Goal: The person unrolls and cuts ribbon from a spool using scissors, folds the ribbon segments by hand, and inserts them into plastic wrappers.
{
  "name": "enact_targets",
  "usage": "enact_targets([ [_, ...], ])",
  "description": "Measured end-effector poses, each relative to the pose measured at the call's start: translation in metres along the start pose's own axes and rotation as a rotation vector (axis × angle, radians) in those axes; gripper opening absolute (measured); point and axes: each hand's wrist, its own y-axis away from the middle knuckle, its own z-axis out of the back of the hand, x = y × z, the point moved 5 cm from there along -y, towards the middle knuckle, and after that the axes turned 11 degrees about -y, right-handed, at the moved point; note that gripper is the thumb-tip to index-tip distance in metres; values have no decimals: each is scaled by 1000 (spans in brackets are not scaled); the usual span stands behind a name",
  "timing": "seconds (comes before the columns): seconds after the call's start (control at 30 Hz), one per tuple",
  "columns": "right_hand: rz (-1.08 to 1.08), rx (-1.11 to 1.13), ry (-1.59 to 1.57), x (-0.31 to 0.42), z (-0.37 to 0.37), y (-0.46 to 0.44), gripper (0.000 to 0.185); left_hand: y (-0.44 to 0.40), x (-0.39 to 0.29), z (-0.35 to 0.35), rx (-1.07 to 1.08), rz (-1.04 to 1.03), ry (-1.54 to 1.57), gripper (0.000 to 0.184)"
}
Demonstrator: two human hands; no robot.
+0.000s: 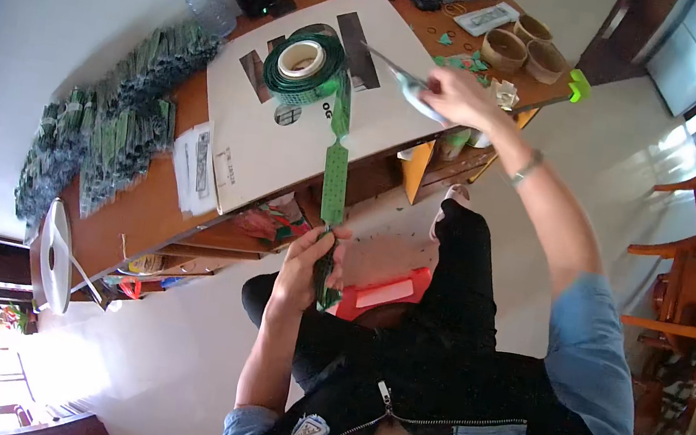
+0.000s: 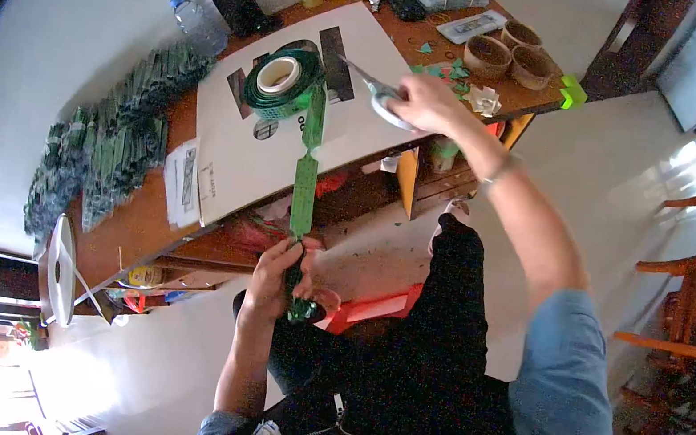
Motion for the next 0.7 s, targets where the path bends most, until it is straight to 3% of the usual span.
enact_targets([
  [0.07,68,214,-518,-19,5,36,24,4,2,6,-23,24,35,23],
  [0.13,-187,367,-1134,-35,-9,90,19,8,6,11,28,25,62,23],
  [0.2,-113,620,-851,-46,-28,121,16,11,8,14,46,30,75,22],
  [0.23,-117,624,-855,-47,-31,122,16,13,9,15,51,29,66,22],
  [0.33,-82,790,-481,-51,-46,129,17,17,9,14,59,34,48,23],
  [0.7,-55,807,-557,-33,-55,108,21,24,7,15,51,57,70,24],
])
